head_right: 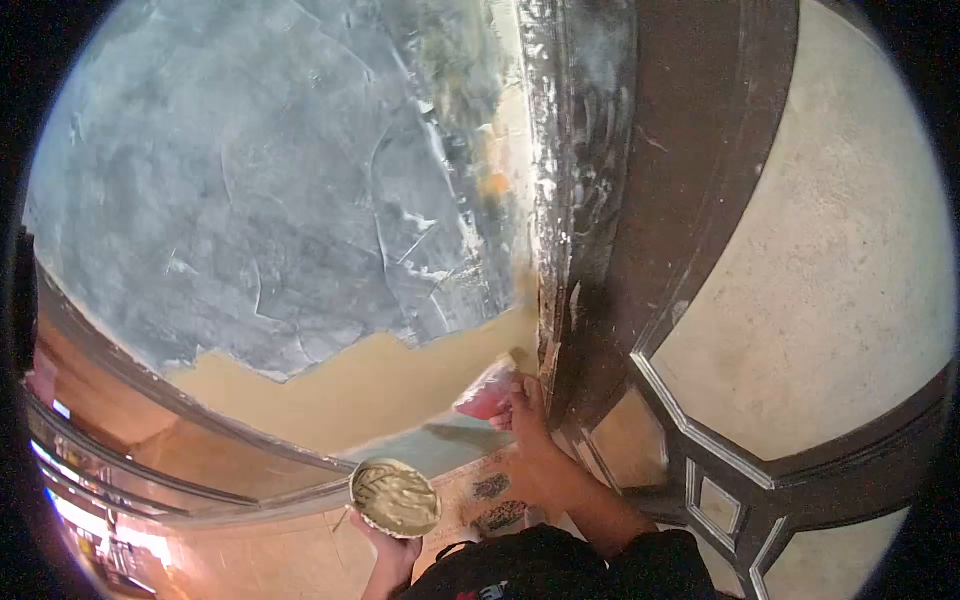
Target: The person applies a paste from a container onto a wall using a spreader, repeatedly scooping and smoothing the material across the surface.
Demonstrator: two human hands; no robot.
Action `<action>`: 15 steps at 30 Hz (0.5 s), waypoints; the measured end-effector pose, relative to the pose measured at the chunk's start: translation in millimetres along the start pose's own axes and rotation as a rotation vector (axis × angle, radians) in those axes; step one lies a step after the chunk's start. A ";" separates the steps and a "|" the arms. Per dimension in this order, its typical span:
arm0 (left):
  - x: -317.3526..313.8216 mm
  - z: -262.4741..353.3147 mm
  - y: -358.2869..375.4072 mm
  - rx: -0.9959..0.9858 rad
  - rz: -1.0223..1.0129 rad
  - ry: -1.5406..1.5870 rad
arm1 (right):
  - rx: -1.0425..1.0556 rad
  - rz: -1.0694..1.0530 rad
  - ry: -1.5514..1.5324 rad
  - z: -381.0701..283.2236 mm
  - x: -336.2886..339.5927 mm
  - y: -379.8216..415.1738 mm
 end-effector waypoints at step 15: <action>35.1 8.3 4.0 -0.027 0.131 0.093 | -0.147 0.064 0.066 7.6 6.4 -57.7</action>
Point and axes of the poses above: each hand's wrist, its own y-axis away from the middle knuckle, its own x-axis out of the back of the hand, z = x × y, the point moved 8 cm from there along -y, towards the middle knuckle, and after that the axes turned 13 degrees about x, right-handed, at the moved point
